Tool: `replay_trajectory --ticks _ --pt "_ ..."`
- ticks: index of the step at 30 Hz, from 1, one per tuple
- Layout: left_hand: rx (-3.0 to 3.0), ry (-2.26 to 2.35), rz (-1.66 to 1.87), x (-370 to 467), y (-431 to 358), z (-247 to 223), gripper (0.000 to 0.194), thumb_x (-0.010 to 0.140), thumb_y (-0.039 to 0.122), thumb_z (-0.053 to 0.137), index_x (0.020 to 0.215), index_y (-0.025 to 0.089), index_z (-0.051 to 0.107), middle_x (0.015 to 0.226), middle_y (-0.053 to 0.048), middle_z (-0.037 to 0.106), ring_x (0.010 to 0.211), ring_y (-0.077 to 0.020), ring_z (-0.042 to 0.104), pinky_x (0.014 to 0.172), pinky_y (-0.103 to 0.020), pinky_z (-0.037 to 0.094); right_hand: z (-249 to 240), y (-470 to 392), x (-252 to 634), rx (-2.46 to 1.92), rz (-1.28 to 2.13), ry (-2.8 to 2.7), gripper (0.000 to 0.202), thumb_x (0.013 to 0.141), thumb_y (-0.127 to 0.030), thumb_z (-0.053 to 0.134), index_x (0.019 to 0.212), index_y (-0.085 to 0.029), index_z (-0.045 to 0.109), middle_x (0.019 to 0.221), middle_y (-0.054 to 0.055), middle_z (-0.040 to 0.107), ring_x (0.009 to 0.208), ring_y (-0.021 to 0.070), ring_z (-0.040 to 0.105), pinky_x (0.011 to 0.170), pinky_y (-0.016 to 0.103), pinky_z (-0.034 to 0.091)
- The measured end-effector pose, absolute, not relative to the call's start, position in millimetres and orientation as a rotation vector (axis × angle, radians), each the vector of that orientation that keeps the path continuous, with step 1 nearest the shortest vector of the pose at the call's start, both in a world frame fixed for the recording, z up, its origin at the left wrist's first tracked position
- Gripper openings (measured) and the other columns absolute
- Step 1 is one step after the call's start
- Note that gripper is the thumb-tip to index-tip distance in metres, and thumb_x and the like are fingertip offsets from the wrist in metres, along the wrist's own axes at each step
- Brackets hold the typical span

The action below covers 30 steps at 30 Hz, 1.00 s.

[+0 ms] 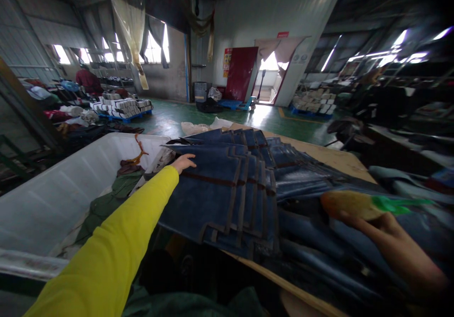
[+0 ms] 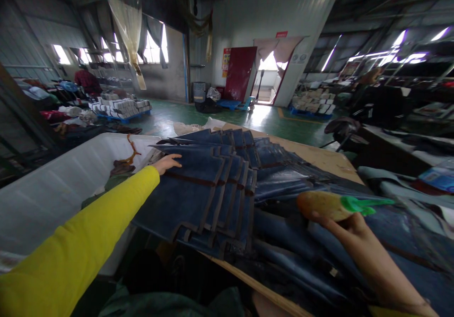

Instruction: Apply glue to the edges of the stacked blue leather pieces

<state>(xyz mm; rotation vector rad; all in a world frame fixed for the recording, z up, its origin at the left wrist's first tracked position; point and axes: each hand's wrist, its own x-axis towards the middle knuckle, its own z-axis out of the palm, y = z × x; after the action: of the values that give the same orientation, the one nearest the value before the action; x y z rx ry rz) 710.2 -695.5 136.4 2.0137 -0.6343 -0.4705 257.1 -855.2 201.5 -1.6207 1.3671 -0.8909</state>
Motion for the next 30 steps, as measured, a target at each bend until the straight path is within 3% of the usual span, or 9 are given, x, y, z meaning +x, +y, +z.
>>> replay_trajectory --ticks 5,10,12,19,25,30 --pt "1.996 -0.552 -0.464 709 -699 138 0.054 0.06 0.007 0.072 0.112 0.016 0.062 0.104 -0.008 0.066 0.1 -0.0243 0.06 0.084 -0.03 0.047 188 -858 259 -1.615 -0.751 1.324 0.058 0.038 -0.048 0.071 0.088 -0.024 0.054 0.106 0.002 0.064 0.106 0.0317 0.056 0.1 0.035 0.041" --pt "1.969 -0.501 -0.413 703 -714 132 0.036 0.084 0.026 0.059 0.117 0.015 0.053 0.111 -0.008 0.059 0.095 -0.0188 0.059 0.082 -0.038 0.05 165 -868 251 -1.657 -0.67 1.316 0.064 0.043 -0.051 0.072 0.098 -0.025 0.053 0.104 0.003 0.064 0.104 0.0313 0.057 0.094 0.035 0.046" --pt "1.961 -0.489 -0.398 700 -722 128 0.034 0.087 0.029 0.055 0.118 0.014 0.052 0.11 -0.008 0.058 0.094 -0.0183 0.059 0.08 -0.038 0.051 161 -872 247 -1.689 -0.657 1.301 0.064 0.045 -0.053 0.072 0.099 -0.026 0.052 0.102 0.003 0.063 0.104 0.0316 0.057 0.096 0.037 0.044" --pt "1.968 -0.529 -0.301 699 -726 114 0.033 0.085 0.028 0.057 0.115 0.014 0.053 0.112 -0.008 0.057 0.098 -0.0196 0.057 0.085 -0.041 0.049 166 -882 238 -1.763 -0.665 1.238 0.076 0.046 -0.054 0.072 0.115 -0.03 0.049 0.115 0.003 0.059 0.113 0.0318 0.051 0.104 0.039 0.034" --pt "1.985 -0.58 -0.252 699 -722 110 0.051 0.068 0.008 0.066 0.118 0.013 0.055 0.109 -0.009 0.062 0.098 -0.0202 0.059 0.088 -0.032 0.044 145 -896 225 -1.768 -0.537 1.186 0.073 0.048 -0.049 0.076 0.115 -0.031 0.051 0.104 0.002 0.065 0.103 0.0306 0.058 0.095 0.035 0.045" --pt "1.98 -0.604 -0.277 704 -715 112 0.054 0.066 0.009 0.064 0.119 0.013 0.057 0.104 -0.009 0.065 0.092 -0.0189 0.061 0.084 -0.028 0.045 148 -884 228 -1.714 -0.552 1.204 0.078 0.043 -0.049 0.077 0.115 -0.03 0.051 0.107 0.001 0.064 0.109 0.0305 0.055 0.096 0.031 0.043"
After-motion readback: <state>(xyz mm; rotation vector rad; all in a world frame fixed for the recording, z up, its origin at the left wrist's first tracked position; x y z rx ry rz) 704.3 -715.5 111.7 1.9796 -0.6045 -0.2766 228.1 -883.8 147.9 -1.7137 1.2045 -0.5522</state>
